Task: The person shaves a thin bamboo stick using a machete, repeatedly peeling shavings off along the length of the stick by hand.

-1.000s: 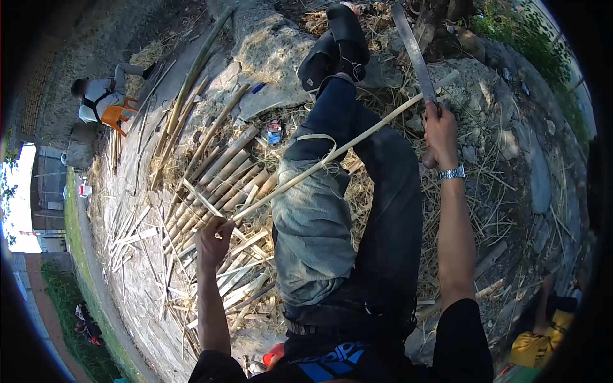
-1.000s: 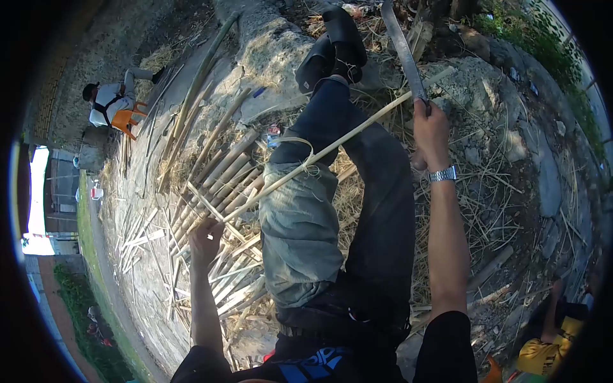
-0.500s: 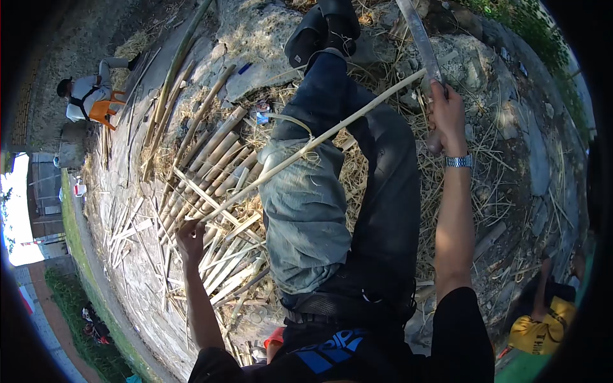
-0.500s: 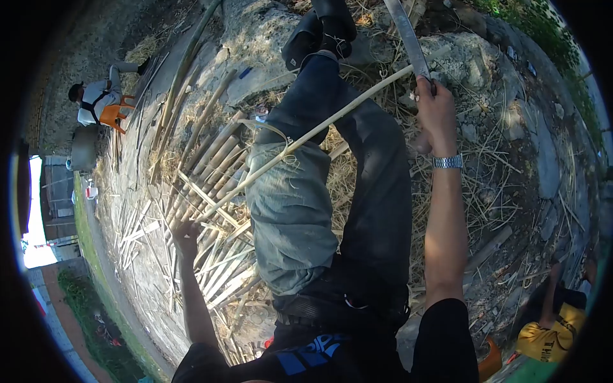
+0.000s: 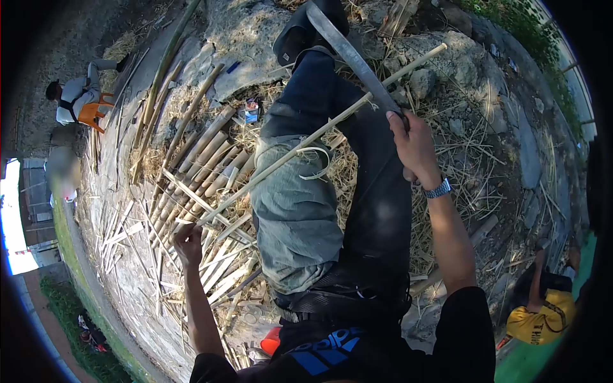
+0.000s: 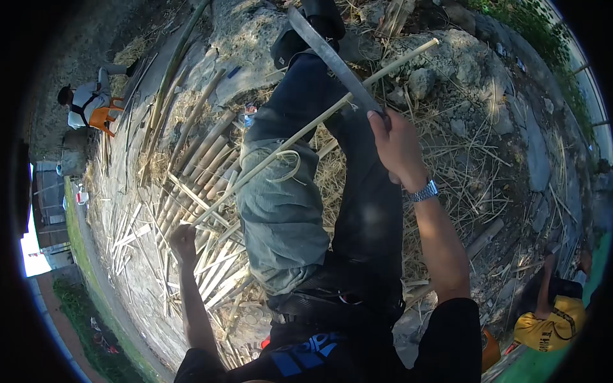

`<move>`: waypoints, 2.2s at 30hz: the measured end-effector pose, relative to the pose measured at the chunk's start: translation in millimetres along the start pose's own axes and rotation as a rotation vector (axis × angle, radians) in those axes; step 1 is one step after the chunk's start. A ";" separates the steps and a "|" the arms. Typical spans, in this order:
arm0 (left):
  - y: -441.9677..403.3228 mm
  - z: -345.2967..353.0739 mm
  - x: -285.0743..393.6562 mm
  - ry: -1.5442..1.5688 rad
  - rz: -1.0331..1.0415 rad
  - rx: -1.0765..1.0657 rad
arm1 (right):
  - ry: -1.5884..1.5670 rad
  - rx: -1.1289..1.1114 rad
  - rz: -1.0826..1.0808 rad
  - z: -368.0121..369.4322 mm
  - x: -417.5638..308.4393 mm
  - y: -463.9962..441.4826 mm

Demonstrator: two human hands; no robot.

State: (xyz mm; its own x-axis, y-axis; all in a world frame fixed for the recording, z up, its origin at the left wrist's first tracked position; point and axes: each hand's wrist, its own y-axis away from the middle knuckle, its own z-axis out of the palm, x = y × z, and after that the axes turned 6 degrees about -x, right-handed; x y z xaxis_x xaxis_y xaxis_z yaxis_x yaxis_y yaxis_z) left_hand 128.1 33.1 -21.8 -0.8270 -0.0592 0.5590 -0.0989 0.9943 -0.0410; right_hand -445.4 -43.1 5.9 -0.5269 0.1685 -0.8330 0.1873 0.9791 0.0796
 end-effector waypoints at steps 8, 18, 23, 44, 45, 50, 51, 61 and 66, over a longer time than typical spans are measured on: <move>6.9 18.3 -3.0 0.028 0.000 0.030 | -0.152 -0.039 0.160 27.3 6.6 21.1; -2.8 50.8 14.2 0.136 -0.035 0.055 | -0.180 -0.010 -0.017 46.3 -15.5 31.3; 3.0 33.4 14.2 0.084 0.029 0.009 | -0.198 0.069 0.123 2.5 3.8 4.5; -21.3 56.3 88.1 0.060 -0.036 -0.005 | -0.268 -0.072 -0.047 67.5 -31.2 19.7; -19.0 52.4 84.8 0.011 0.009 -0.018 | -0.312 -0.134 -0.040 60.3 -24.2 18.2; -17.7 53.9 95.9 0.020 0.039 0.020 | -0.272 0.100 0.055 44.3 -10.1 -8.7; -21.6 63.3 99.7 -0.032 0.122 0.069 | -0.397 0.110 0.141 47.7 -10.8 -13.2; -26.9 75.7 120.1 0.103 -0.021 0.011 | -0.491 0.024 0.271 50.8 -21.4 -6.6; -29.2 68.1 97.3 0.120 0.007 0.018 | -0.366 0.008 0.047 56.2 -15.8 1.5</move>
State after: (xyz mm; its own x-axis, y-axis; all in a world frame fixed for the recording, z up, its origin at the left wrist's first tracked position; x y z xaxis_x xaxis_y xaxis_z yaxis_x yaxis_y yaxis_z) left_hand 12.8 -7.8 -22.6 -0.7553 -0.0406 0.6541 -0.1043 0.9928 -0.0588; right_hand -390.1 -50.7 -11.6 -0.1865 0.1596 -0.9694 0.2115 0.9701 0.1191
